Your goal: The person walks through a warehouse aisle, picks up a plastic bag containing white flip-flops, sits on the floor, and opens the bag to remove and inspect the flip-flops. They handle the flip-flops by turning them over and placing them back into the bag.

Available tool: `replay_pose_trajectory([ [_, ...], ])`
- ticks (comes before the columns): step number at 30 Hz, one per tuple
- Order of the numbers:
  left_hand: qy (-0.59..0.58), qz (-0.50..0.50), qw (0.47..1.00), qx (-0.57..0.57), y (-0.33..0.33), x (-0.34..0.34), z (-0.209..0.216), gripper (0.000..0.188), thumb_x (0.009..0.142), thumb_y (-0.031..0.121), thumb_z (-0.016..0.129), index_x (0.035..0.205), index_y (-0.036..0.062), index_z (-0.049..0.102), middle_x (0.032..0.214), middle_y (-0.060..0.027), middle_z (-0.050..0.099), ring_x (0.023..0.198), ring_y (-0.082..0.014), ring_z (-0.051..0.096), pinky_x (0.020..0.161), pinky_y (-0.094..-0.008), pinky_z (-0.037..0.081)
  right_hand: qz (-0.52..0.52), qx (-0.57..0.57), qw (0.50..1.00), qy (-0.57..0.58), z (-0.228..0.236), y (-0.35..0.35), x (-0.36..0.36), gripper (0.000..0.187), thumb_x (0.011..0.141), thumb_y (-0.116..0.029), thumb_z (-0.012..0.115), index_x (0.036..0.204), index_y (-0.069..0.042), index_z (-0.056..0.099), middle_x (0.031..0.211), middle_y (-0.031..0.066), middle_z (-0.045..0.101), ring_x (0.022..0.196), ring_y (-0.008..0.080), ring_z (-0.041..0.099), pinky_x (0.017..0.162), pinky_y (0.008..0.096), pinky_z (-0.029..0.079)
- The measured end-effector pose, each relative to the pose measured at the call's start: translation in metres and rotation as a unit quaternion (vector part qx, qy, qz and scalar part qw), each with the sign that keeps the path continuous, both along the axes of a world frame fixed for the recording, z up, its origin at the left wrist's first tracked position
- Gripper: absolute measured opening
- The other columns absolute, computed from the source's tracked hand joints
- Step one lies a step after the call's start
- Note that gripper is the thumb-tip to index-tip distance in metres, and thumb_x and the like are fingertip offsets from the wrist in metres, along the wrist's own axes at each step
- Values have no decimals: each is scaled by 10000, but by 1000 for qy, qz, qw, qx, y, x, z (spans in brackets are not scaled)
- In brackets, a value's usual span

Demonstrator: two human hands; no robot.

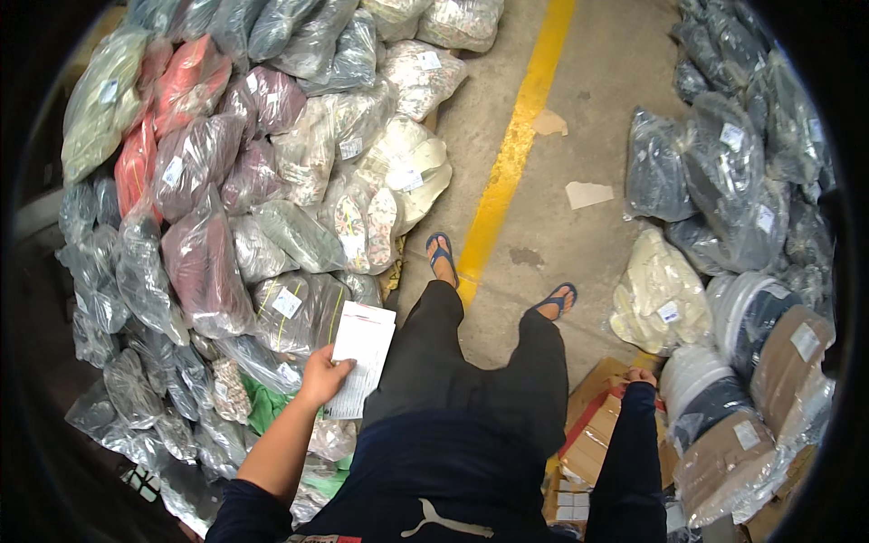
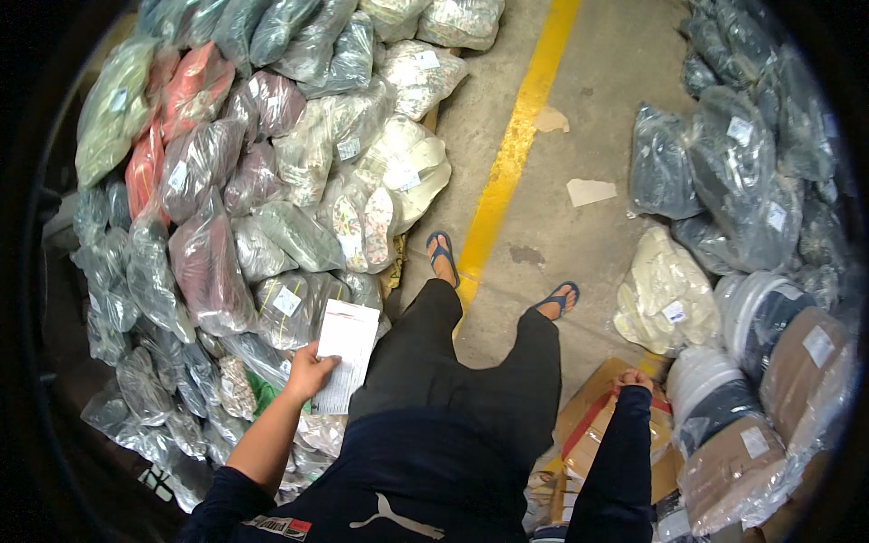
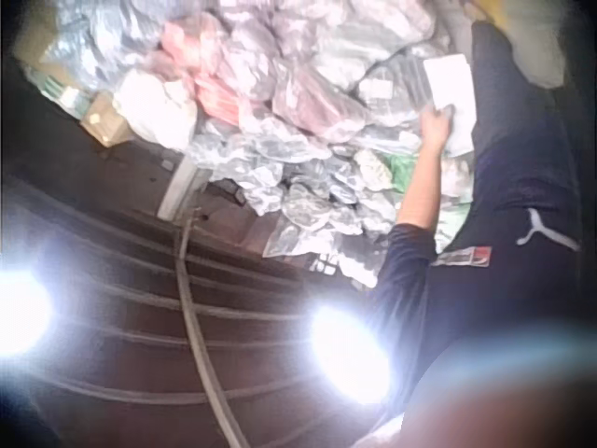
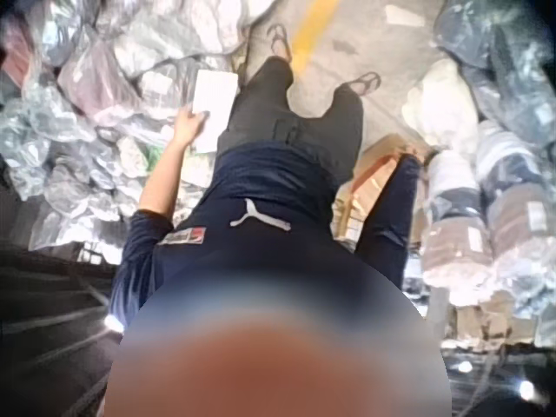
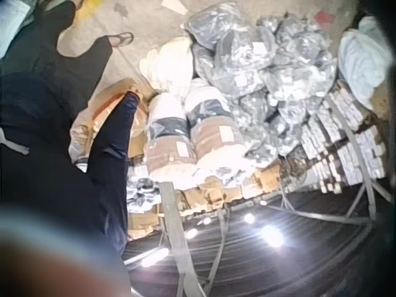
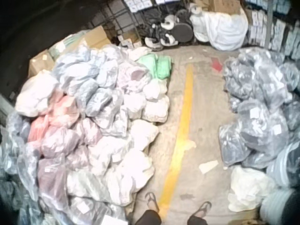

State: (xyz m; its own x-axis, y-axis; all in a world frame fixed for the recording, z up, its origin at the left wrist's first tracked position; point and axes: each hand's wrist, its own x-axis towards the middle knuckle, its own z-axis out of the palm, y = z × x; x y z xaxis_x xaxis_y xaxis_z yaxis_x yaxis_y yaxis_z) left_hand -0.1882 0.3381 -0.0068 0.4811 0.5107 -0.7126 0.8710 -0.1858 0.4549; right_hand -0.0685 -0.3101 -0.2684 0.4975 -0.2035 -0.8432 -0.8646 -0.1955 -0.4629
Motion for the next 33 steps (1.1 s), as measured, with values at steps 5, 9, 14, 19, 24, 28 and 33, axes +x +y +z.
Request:
replay_pose_trajectory([
  [5,107,10,993,51,43,45,-57,241,847,163,672,1023,-2,668,845,-80,697,651,-149,631,607,-324,527,-145,134,980,-3,-138,83,-7,166,921,-196,634,1038,-78,614,937,51,659,748,194,632,571,319,524],
  [9,100,-63,986,119,61,77,-125,343,812,241,754,1057,19,663,859,-70,693,800,-135,622,690,-320,511,-15,248,963,101,-163,226,2,175,933,-230,606,1055,-105,604,945,49,646,773,214,616,597,345,524],
  [14,81,45,981,-169,79,60,-125,384,859,266,702,1146,17,645,1009,-56,702,904,-141,626,845,-313,493,170,336,914,148,-42,459,7,161,927,-230,606,1009,-91,601,907,66,640,745,232,610,589,354,511],
  [19,-60,113,968,-215,158,84,-96,346,882,196,679,1181,25,638,1014,-30,690,904,-115,616,841,-294,490,252,365,889,115,83,630,44,158,921,-230,606,963,-78,598,870,84,634,717,249,605,581,363,499],
  [24,-152,71,961,-219,216,124,-76,343,881,200,686,1170,19,640,1003,-17,681,896,-98,601,829,-289,490,257,344,902,38,143,709,109,166,915,-230,606,917,-64,595,832,101,628,688,267,599,573,372,486],
  [28,-198,9,971,-131,213,141,-76,354,810,156,681,1104,-35,638,920,-177,699,837,-200,654,751,-379,521,259,318,912,8,162,729,151,180,910,-230,606,880,-53,593,802,114,623,666,281,594,567,379,476],
  [33,-271,24,955,-121,189,157,-100,424,810,137,696,1181,-36,586,913,-153,696,802,-190,652,757,-347,527,258,285,923,11,170,710,176,204,904,-230,607,834,-39,590,765,132,617,638,299,588,559,388,464],
])
